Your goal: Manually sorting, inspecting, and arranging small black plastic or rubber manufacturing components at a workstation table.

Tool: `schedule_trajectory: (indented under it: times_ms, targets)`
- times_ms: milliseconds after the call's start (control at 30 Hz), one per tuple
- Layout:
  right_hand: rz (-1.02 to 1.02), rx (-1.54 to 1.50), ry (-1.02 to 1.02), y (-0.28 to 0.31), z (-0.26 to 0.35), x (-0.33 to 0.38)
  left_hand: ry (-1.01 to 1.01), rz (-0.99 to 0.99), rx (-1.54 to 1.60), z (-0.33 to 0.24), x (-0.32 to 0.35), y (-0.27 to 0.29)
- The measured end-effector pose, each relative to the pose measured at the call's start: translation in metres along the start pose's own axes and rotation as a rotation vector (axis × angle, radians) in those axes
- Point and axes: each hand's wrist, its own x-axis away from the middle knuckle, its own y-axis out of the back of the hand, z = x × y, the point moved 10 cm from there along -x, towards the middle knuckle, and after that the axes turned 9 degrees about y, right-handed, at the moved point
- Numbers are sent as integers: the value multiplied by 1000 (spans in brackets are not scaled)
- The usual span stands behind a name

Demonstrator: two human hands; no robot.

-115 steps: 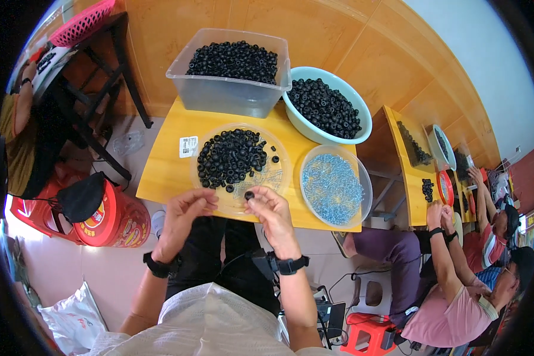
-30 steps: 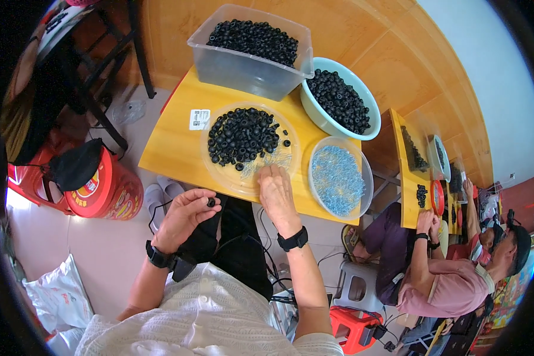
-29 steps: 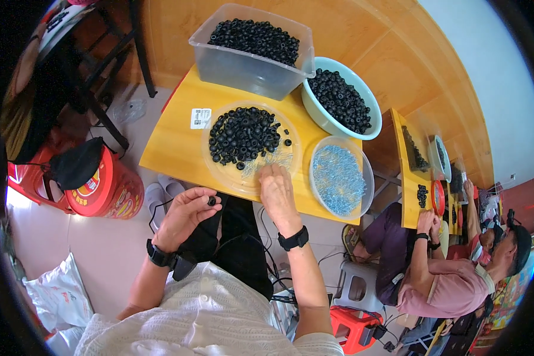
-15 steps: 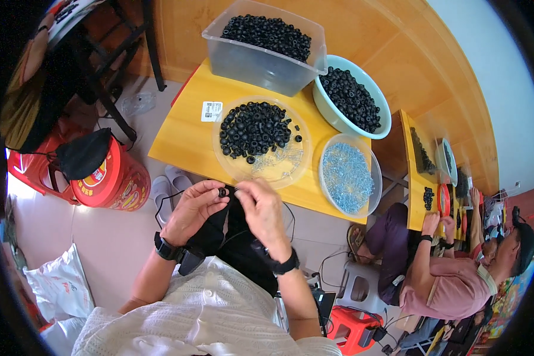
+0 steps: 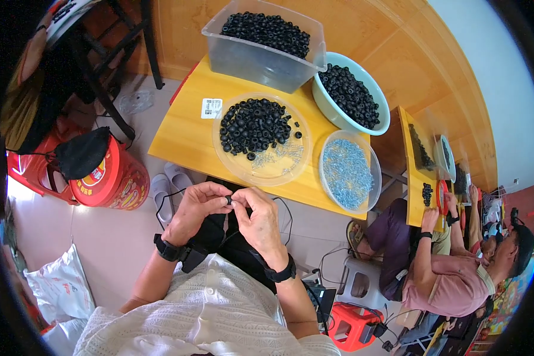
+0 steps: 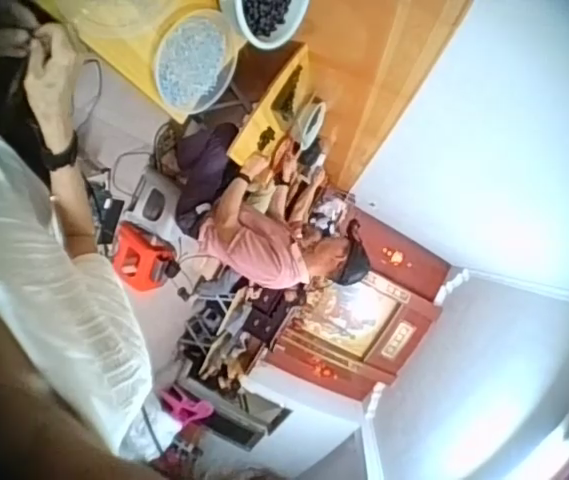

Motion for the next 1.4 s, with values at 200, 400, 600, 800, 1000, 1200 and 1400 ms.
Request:
schedule_trajectory:
  times_ms: [200,400,600,800,1000,1200,1400]
  targets:
    - [50,-99,-92,-2,-9,5,51,66,46,-2,3,-7]
    - [-90,243,250,2,35,2,50,34,190,6,0,4]
    - [-111,400,118,31,-30,-52,36,17,214,-1,6,6]
    - [86,501,131,15,-69,-89,37,30,229,1,5,8]
    - [147,508,68,22,-77,-83,34,20,248,2,3,13]
    - [171,504,27,26,-78,-82,56,21,249,6,-1,13]
    - [213,609,193,12,-57,-83,77,4,238,8,-3,14]
